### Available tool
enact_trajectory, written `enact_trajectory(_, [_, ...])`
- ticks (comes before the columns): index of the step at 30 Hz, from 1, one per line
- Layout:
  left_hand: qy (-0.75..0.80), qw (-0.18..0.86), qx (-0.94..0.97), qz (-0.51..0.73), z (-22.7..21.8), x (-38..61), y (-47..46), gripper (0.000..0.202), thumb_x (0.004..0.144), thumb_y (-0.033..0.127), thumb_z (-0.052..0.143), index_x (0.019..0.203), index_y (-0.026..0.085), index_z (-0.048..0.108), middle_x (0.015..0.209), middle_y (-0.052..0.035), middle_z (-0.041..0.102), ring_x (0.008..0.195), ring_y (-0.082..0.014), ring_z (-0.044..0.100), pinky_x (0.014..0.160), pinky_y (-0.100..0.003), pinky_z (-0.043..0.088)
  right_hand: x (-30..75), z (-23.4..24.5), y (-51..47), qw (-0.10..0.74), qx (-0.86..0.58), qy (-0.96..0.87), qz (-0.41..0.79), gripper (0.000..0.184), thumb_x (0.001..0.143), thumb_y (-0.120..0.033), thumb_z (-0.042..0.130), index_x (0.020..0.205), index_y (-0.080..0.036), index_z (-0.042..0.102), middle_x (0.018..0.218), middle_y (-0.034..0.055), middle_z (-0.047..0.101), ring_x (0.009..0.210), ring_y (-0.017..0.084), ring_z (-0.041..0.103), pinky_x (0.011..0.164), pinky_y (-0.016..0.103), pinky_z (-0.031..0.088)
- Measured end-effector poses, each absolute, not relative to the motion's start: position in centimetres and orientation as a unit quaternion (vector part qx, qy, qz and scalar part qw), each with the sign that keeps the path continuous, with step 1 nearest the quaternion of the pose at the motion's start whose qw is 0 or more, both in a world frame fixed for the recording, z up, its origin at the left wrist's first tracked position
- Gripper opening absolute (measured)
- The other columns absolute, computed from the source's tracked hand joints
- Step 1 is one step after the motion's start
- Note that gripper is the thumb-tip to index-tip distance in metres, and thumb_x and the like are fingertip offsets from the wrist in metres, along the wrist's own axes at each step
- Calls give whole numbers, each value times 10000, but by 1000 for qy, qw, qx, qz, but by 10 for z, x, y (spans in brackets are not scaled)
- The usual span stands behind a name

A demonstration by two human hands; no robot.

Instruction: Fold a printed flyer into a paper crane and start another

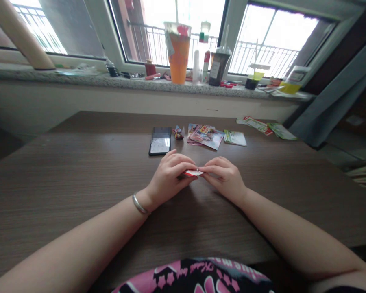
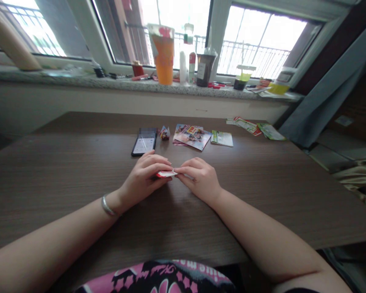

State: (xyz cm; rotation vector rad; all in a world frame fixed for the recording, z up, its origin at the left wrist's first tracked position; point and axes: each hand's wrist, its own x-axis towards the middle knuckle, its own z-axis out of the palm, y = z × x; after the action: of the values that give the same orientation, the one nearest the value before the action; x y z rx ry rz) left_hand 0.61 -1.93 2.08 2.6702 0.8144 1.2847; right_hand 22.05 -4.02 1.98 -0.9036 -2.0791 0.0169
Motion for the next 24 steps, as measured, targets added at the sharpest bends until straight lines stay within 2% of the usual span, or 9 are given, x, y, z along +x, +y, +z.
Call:
enact_trajectory(3, [268, 29, 860, 433, 21, 6, -20, 207, 831, 306, 664, 1024, 238, 635, 1017, -28, 689, 984, -173, 620, 1076, -451, 343, 221, 22, -42, 409, -383, -828, -20, 125, 881, -270, 608, 937, -270, 719, 834, 27, 695, 781, 158, 613, 735, 298, 497])
enact_trajectory(6, [260, 22, 847, 464, 23, 7, -22, 172, 818, 288, 679, 980, 244, 641, 988, -18, 689, 951, -166, 623, 1056, -436, 371, 222, 25, -43, 393, -397, -827, -53, 116, 880, -277, 608, 923, -271, 716, 848, 25, 702, 788, 161, 609, 734, 296, 486])
enact_trajectory(11, [255, 34, 835, 487, 24, 8, -24, 126, 811, 231, 687, 933, 234, 661, 960, -26, 690, 933, -174, 616, 909, -379, 465, 224, 27, -44, 373, -397, -833, -95, 109, 880, -278, 607, 924, -260, 705, 866, 24, 703, 800, 166, 602, 733, 298, 475])
enact_trajectory(20, [287, 82, 808, 508, 24, 10, -23, 86, 830, 249, 673, 905, 208, 676, 908, -47, 691, 864, -173, 641, 815, -349, 515, 222, 27, -46, 402, -396, -822, -72, 71, 860, -244, 609, 882, -255, 676, 868, 32, 681, 817, 175, 603, 763, 312, 495])
enact_trajectory(24, [279, 89, 808, 511, 22, 10, -23, 108, 821, 239, 682, 924, 207, 674, 923, -52, 687, 880, -172, 640, 816, -347, 526, 222, 27, -46, 408, -393, -821, -66, 60, 862, -243, 610, 878, -252, 667, 862, 37, 672, 826, 179, 600, 770, 319, 502])
